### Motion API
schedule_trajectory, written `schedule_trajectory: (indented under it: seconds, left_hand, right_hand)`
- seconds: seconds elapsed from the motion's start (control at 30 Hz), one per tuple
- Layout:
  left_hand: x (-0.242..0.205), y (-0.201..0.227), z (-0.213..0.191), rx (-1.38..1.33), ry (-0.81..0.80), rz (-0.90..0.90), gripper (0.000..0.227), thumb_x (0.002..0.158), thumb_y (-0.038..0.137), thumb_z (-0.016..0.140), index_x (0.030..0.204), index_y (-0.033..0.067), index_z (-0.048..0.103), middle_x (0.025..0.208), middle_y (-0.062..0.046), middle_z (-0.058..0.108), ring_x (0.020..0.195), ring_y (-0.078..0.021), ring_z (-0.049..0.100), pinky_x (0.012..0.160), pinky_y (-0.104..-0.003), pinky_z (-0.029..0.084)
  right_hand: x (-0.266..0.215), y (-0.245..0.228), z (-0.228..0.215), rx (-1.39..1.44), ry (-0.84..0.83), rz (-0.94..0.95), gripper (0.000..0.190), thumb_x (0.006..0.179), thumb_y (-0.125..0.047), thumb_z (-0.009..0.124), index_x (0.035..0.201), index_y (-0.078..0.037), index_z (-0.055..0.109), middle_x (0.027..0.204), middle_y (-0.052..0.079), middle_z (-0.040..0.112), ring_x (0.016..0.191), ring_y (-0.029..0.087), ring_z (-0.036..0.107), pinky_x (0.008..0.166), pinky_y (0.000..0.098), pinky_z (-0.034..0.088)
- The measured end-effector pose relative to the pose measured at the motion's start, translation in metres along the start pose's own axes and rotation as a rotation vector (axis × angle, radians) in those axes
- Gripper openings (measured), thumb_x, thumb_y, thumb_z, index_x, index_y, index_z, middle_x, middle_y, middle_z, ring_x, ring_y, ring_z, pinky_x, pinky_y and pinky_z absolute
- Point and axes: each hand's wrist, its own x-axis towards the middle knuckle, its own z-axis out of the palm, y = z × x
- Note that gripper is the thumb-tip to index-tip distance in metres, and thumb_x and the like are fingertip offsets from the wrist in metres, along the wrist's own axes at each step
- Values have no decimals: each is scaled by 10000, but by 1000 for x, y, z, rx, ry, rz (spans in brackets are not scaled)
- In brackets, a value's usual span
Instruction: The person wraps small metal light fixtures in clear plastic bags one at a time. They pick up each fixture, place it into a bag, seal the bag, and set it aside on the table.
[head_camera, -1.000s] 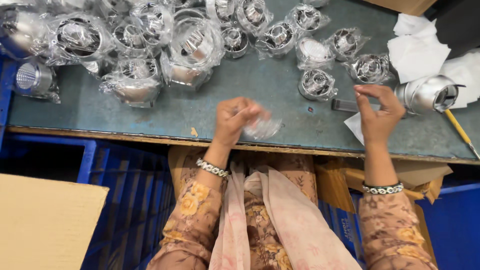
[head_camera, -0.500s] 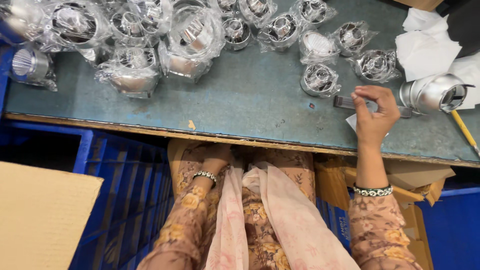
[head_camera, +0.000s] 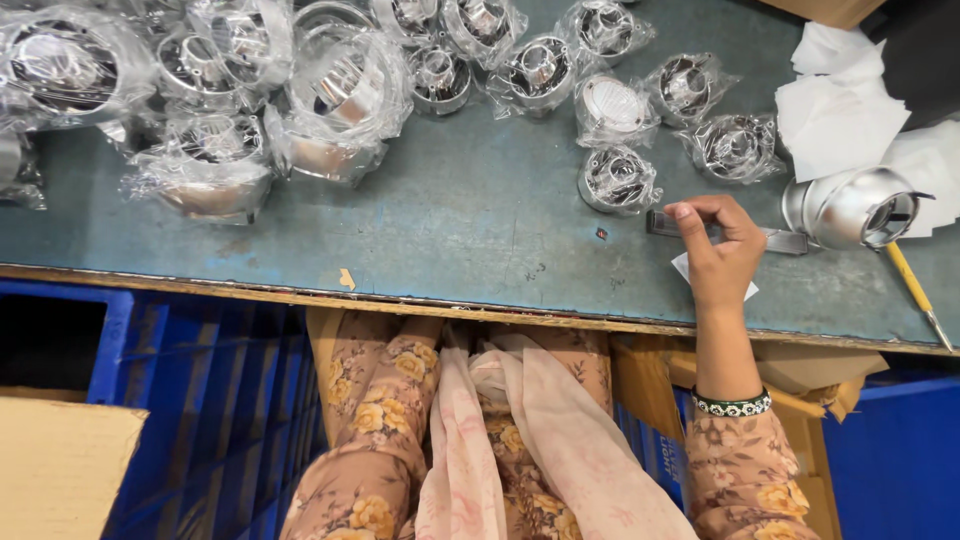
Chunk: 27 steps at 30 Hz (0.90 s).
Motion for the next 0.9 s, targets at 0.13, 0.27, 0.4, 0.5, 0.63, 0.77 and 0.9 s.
schedule_trajectory:
  seconds: [0.13, 0.27, 0.4, 0.5, 0.63, 0.77, 0.9]
  left_hand:
    - [-3, -4, -1, 10, 14, -3, 375, 948, 363, 555, 1195, 123, 702, 1224, -175, 703, 1092, -381, 672, 949, -510, 511]
    - [-13, -18, 3, 3, 37, -10, 381, 948, 371, 554, 1198, 123, 700, 1230, -171, 700, 1094, -377, 670, 948, -508, 512]
    - [-44, -33, 13, -35, 9, -10, 388, 948, 379, 554, 1201, 122, 699, 1235, -167, 697, 1096, -373, 669, 947, -507, 513]
    - [-65, -38, 18, -80, -84, -13, 393, 948, 385, 554, 1203, 122, 698, 1239, -164, 695, 1097, -370, 668, 946, -505, 514]
    - [-85, -34, 12, -118, -319, -81, 401, 940, 394, 566, 1221, 134, 682, 1229, -165, 693, 1080, -366, 673, 920, -493, 531]
    - [-99, -22, -5, -162, -379, -51, 359, 902, 369, 573, 1188, 178, 677, 1175, -130, 702, 1021, -343, 689, 853, -492, 549]
    - [-100, -16, -20, -179, -341, -22, 334, 879, 349, 584, 1148, 177, 681, 1127, -106, 712, 1007, -327, 690, 838, -491, 551]
  right_hand:
    - [0, 2, -1, 44, -2, 21, 128, 1052, -97, 712, 1007, 22, 700, 1007, 82, 741, 959, 131, 699, 910, 258, 543]
    - [2, -1, 0, 72, -2, 10, 125, 1055, -90, 699, 1018, 29, 698, 1007, 81, 741, 953, 130, 707, 911, 261, 556]
    - [-1, -5, 2, -90, 93, -115, 80, 1026, -59, 748, 1027, 6, 702, 1050, 94, 730, 1019, 184, 680, 921, 299, 524]
    - [-4, -8, 1, -353, 162, -301, 150, 1001, -45, 790, 1119, -29, 698, 1206, 130, 696, 1217, 262, 615, 1065, 370, 476]
    - [8, -5, -4, -693, 105, -319, 493, 923, -110, 848, 1355, -48, 619, 1500, 174, 491, 1415, 352, 426, 1170, 489, 334]
    - [31, 10, -8, -863, 12, -334, 602, 885, -133, 868, 1402, -60, 568, 1600, 223, 351, 1433, 449, 342, 1150, 539, 315]
    - [53, 22, -11, -793, 40, -345, 553, 883, -63, 839, 1367, -55, 571, 1526, 223, 373, 1410, 432, 383, 1175, 507, 369]
